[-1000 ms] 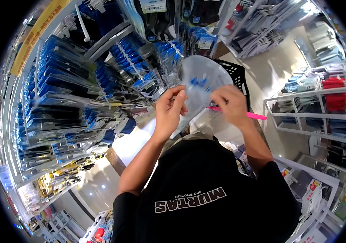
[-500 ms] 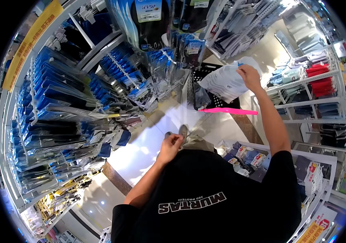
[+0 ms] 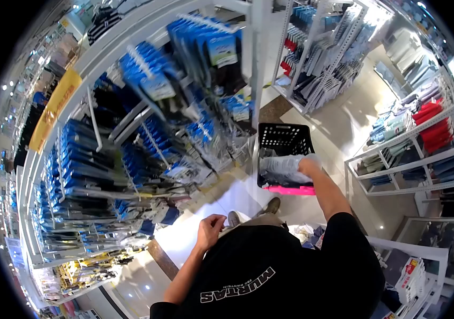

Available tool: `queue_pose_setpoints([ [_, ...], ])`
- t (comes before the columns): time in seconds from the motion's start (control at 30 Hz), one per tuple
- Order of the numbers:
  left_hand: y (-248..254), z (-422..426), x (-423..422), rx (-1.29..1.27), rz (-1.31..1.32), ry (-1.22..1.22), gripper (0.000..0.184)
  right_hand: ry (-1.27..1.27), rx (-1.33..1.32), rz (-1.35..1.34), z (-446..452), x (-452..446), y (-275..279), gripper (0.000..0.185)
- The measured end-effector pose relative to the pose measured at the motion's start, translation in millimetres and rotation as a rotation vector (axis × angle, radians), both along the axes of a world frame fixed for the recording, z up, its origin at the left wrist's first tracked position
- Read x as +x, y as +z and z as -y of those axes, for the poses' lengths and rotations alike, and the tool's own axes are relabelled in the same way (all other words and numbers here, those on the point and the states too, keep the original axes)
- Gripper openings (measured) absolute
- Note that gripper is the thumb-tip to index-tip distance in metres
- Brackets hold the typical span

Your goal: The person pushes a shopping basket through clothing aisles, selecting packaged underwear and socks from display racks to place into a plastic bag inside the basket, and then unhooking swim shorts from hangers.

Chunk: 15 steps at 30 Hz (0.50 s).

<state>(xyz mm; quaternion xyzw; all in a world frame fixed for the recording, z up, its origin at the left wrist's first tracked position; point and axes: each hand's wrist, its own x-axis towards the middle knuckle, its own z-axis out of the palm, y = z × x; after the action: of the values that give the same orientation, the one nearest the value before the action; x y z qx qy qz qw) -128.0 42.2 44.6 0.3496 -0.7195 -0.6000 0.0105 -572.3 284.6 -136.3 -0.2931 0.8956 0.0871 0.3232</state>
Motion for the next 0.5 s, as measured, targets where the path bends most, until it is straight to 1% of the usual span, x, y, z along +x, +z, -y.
queue_pose_setpoints([
  [0.03,5,-10,-16,-0.005,-0.005,0.001,0.023,0.083,-0.016,0.020,-3,-5,-14,0.034],
  [0.1,5,-32,-51,-0.021,0.014,-0.047,0.021,0.169,-0.093,0.125,-14,-14,-79,0.032],
  [0.13,14,-45,-71,0.020,-0.032,-0.047,0.023,0.133,-0.048,0.150,-11,-3,-54,0.032],
  [0.17,19,-56,-90,-0.014,-0.045,-0.085,0.024,0.098,-0.002,0.181,-3,8,-30,0.032],
  [0.2,24,-67,-108,-0.045,-0.049,-0.123,0.025,0.174,-0.003,0.151,1,7,-45,0.031],
  [0.23,27,-76,-122,-0.071,-0.046,-0.164,0.025,0.248,-0.002,0.130,4,7,-76,0.029],
  [0.3,24,-94,-151,-0.174,-0.055,-0.280,0.029,0.105,-0.041,0.525,13,-6,-108,0.027],
  [0.33,28,-103,-163,-0.241,-0.124,-0.313,0.028,0.266,-0.133,0.431,16,2,-92,0.025],
  [0.37,32,-112,-176,-0.303,-0.192,-0.346,0.028,0.424,-0.225,0.336,20,14,-64,0.025],
  [0.4,35,-121,-188,-0.411,-0.287,-0.361,0.029,0.374,-0.292,0.342,25,23,-49,0.023],
  [0.43,35,-129,-198,-0.516,-0.385,-0.374,0.035,0.324,-0.354,0.345,27,29,-38,0.022],
  [0.5,28,-141,-216,-0.607,-0.415,-0.478,0.044,0.337,-0.575,0.411,27,32,-12,0.025],
])
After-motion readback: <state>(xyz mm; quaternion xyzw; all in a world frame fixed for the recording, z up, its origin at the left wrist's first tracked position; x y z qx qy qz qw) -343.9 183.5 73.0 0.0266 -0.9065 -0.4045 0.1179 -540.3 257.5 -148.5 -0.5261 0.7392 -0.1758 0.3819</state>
